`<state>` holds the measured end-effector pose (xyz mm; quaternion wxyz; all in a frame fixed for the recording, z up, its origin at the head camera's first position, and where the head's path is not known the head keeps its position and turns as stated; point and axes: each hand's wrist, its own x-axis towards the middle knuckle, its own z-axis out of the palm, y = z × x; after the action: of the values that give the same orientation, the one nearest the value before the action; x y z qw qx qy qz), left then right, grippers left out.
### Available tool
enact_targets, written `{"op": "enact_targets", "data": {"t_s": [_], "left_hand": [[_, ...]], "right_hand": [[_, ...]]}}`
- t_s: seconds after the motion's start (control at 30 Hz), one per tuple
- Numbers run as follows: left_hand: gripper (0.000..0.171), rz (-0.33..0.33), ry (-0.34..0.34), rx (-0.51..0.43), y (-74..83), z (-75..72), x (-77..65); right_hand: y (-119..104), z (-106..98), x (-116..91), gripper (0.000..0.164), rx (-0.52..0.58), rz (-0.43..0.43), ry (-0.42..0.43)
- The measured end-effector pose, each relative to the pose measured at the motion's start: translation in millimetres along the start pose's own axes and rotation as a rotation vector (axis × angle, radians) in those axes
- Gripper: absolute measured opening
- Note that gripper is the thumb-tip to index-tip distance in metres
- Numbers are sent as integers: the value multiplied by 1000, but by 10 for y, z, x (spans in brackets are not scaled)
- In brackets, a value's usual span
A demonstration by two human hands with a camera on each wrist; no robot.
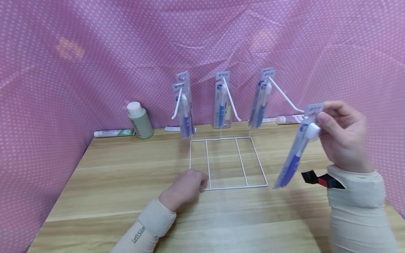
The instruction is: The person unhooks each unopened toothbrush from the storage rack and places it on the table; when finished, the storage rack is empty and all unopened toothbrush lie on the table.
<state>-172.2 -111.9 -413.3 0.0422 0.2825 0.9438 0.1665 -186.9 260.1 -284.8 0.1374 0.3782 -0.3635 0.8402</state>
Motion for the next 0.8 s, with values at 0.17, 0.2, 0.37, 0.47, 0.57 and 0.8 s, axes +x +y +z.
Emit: {"op": "enact_targets", "data": {"t_s": [0.17, 0.2, 0.37, 0.47, 0.57, 0.8], "left_hand": [[27, 3, 4, -9, -8, 1, 5], [27, 3, 6, -10, -11, -1, 3], [27, -4, 12, -3, -10, -10, -13], [28, -14, 15, -4, -5, -9, -24], [29, -10, 22, 6, -5, 2, -25], [29, -2, 5, 20, 3, 25, -3]], "right_hand": [[-188, -121, 26, 21, -74, 31, 72], [-194, -180, 38, 21, -101, 61, 97], [-25, -537, 114, 17, -287, 300, 208], [147, -764, 180, 12, -438, 496, 260], [313, -1008, 230, 8, -598, 687, 273], [681, -1491, 153, 20, -901, 1021, 184]]}}
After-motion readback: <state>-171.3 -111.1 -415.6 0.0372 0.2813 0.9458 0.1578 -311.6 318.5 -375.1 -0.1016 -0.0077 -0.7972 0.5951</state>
